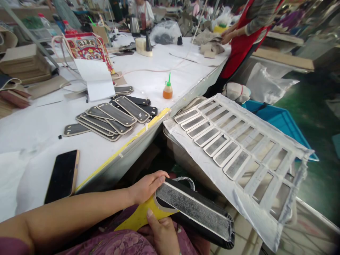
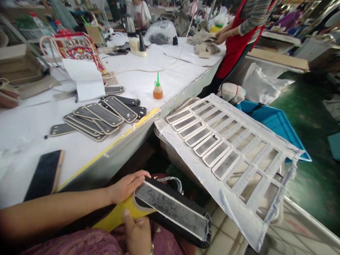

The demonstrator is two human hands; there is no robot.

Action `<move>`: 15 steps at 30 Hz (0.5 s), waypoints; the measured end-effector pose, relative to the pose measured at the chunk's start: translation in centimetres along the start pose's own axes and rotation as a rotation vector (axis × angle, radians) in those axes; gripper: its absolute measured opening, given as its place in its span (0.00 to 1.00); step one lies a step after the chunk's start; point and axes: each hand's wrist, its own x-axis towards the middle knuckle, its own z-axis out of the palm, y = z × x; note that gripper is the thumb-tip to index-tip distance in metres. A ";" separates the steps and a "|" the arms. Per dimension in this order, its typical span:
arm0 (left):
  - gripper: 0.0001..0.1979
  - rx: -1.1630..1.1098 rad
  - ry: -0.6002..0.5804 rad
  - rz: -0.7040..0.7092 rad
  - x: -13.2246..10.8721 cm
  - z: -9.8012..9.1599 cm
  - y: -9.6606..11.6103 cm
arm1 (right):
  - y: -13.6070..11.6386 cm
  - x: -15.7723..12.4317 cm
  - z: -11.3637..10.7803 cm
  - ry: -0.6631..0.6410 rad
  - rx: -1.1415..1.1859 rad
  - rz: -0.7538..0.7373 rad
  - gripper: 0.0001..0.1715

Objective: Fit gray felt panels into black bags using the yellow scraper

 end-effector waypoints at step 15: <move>0.16 1.053 -0.034 0.401 0.5 1.0 0.5 | 0.0 -1.1 1.2 0.026 0.071 -0.012 0.10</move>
